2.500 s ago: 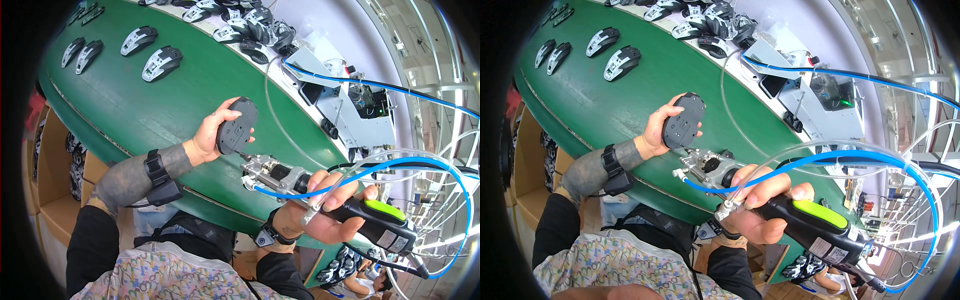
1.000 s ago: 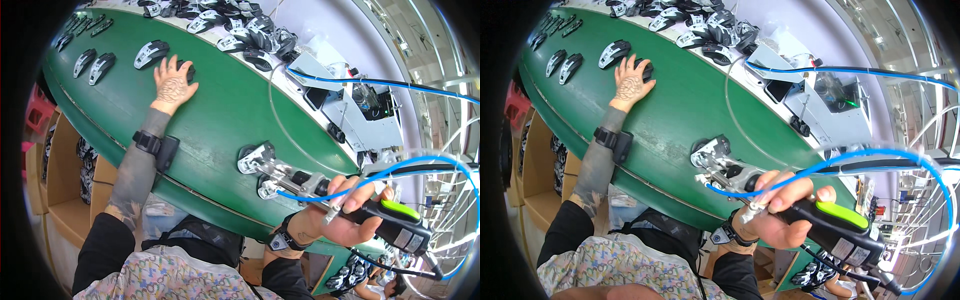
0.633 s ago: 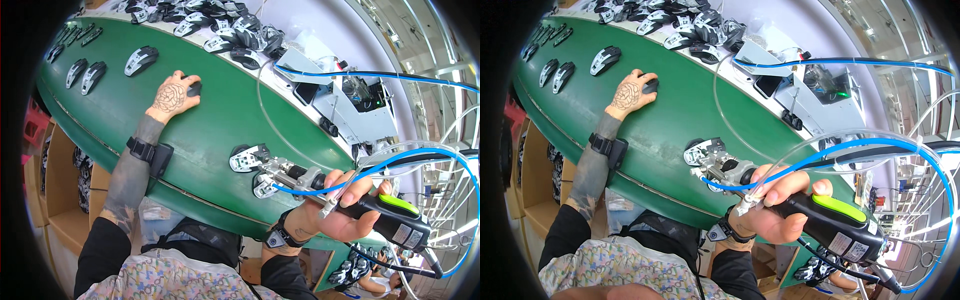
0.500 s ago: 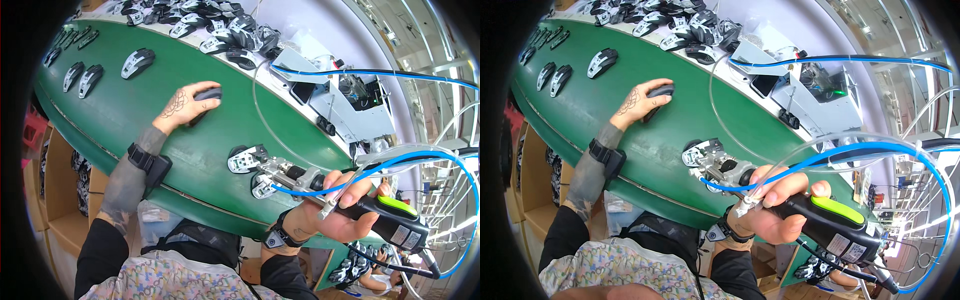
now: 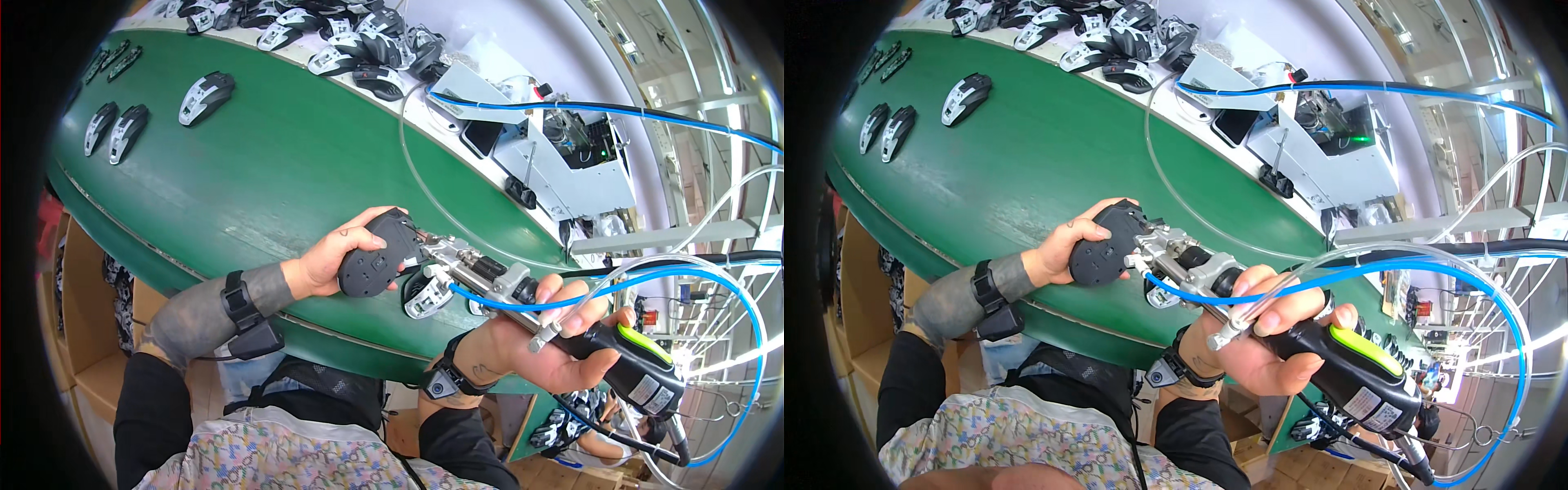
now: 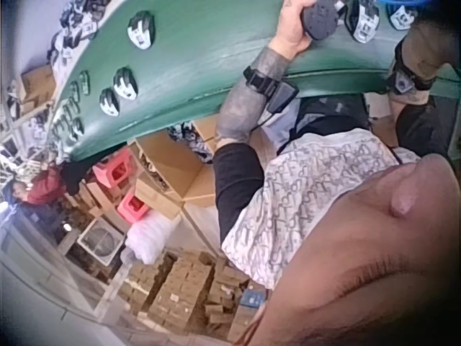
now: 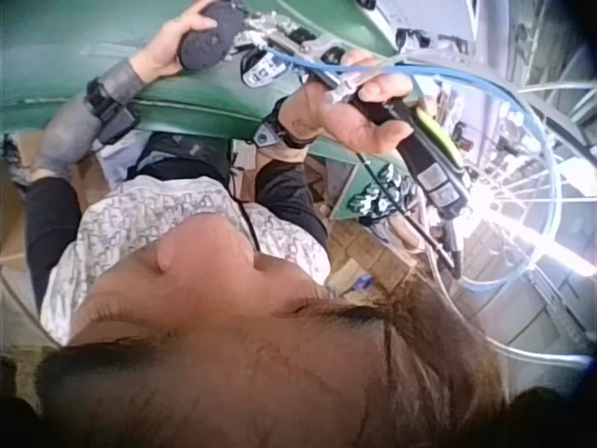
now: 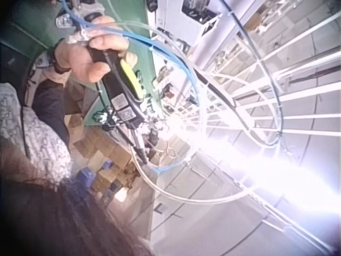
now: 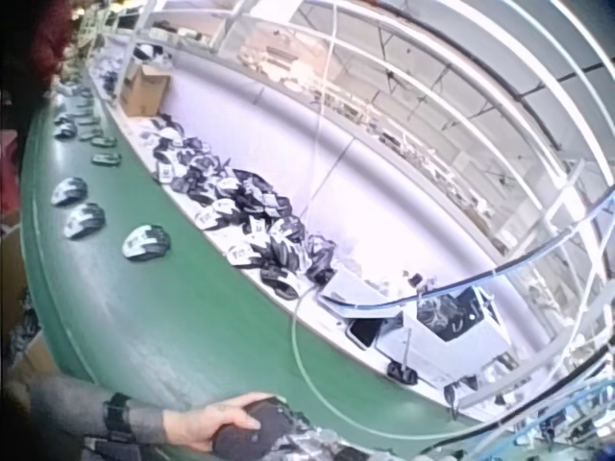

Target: Assemble computer mice by attaching internal components and using a pneumatic screwdriver on an assembly line.

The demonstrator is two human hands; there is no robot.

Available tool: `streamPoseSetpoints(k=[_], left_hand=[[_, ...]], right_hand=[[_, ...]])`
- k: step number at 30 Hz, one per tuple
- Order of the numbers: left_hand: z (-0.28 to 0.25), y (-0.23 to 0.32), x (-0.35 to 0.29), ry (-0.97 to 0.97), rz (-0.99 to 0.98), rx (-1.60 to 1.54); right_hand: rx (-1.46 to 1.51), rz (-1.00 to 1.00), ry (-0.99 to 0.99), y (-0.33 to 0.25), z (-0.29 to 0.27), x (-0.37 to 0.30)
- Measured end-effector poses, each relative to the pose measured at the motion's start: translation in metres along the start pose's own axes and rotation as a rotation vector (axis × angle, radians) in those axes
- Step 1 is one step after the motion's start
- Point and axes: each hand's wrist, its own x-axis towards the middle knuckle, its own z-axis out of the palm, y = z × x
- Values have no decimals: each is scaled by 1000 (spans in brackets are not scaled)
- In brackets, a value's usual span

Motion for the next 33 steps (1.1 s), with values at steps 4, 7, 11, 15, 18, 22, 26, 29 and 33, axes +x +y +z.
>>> streamPoseSetpoints(k=[4, 7, 11, 15, 18, 22, 26, 29, 33], left_hand=[[-1, -3, 2, -27, 11, 29], [-3, -3, 1, -29, 20, 38], [-1, -3, -1, -33, 37, 96], [0, -4, -3, -36, 49, 118], [2, -3, -2, -47, 46, 110], [2, -1, -1, -17, 26, 141], [-5, 2, 7, 149, 88, 134], [-6, 4, 10, 142, 114, 11], [-4, 4, 6, 73, 92, 8]], right_hand=[[29, 1, 17, -1, 2, 2], [10, -4, 20, -1, 4, 3], [-17, 1, 31, -1, 2, 1], [12, 15, -19, 1, 1, 1], [41, 5, -52, 1, 0, 2], [35, 19, -5, 4, 1, 2], [1, -19, 15, -4, -4, 5], [42, -19, 7, -7, -6, 6], [17, 13, 23, 2, -4, 5]])
